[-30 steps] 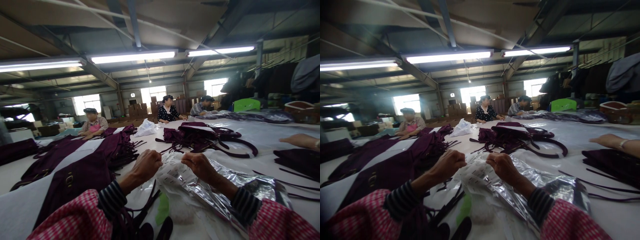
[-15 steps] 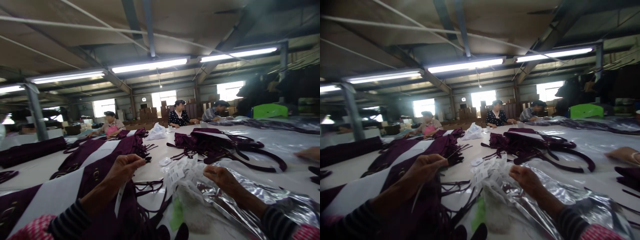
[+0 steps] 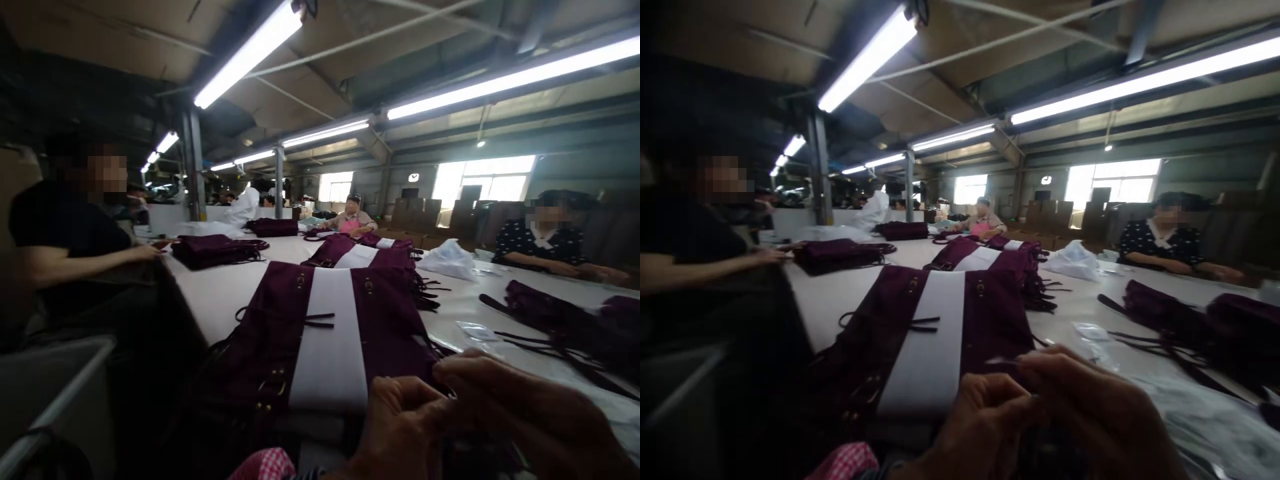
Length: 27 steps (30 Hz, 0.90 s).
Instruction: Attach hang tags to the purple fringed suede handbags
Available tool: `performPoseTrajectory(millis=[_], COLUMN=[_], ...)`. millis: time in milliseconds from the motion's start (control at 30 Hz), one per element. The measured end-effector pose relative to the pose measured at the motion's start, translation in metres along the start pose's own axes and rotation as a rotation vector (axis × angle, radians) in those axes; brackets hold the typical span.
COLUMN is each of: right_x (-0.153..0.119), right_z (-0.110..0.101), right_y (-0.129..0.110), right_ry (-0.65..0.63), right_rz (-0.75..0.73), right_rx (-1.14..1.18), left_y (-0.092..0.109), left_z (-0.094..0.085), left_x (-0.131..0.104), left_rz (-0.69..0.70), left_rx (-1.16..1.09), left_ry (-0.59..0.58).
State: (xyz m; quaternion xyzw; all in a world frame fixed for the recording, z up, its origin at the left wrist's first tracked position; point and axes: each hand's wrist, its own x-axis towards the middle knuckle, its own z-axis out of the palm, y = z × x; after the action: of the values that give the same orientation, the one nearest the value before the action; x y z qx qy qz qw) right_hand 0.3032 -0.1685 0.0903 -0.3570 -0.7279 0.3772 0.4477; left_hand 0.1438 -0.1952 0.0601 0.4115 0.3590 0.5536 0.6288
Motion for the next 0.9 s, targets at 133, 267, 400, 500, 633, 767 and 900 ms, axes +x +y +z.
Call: performPoseTrajectory(millis=[133,267,400,500,633,767,900], right_x=[-0.007,-0.014,-0.024,-0.028,-0.026,-0.021,-0.023], right_z=[0.054,0.078,0.049,0.014,-0.005,0.005,0.009], right_y=[0.005,-0.005,-0.020,-0.029,-0.023,0.001,0.023], right_ry=[-0.061,-0.092,-0.021,0.039,-0.076,-0.147,-0.145], right_rz=[0.227,0.383,0.429,0.424,0.462,0.427,0.402], right_rx=[0.079,0.265,0.171,0.059,-0.109,-0.209,-0.217], left_y=[-0.014,-0.008,0.026,0.055,0.068,0.057,0.050], left_z=[-0.044,-0.086,-0.121,-0.130,-0.110,-0.084,-0.076], left_x=[-0.038,-0.074,-0.082,-0.062,-0.016,0.024,0.040], left_rz=[-0.052,-0.104,0.066,0.146,0.239,0.391,0.378], left_rx=[-0.070,-0.014,0.280,0.535,1.004,1.385,1.512], left_ry=[0.022,-0.083,-0.026,-0.014,-0.179,-0.447,-0.644])
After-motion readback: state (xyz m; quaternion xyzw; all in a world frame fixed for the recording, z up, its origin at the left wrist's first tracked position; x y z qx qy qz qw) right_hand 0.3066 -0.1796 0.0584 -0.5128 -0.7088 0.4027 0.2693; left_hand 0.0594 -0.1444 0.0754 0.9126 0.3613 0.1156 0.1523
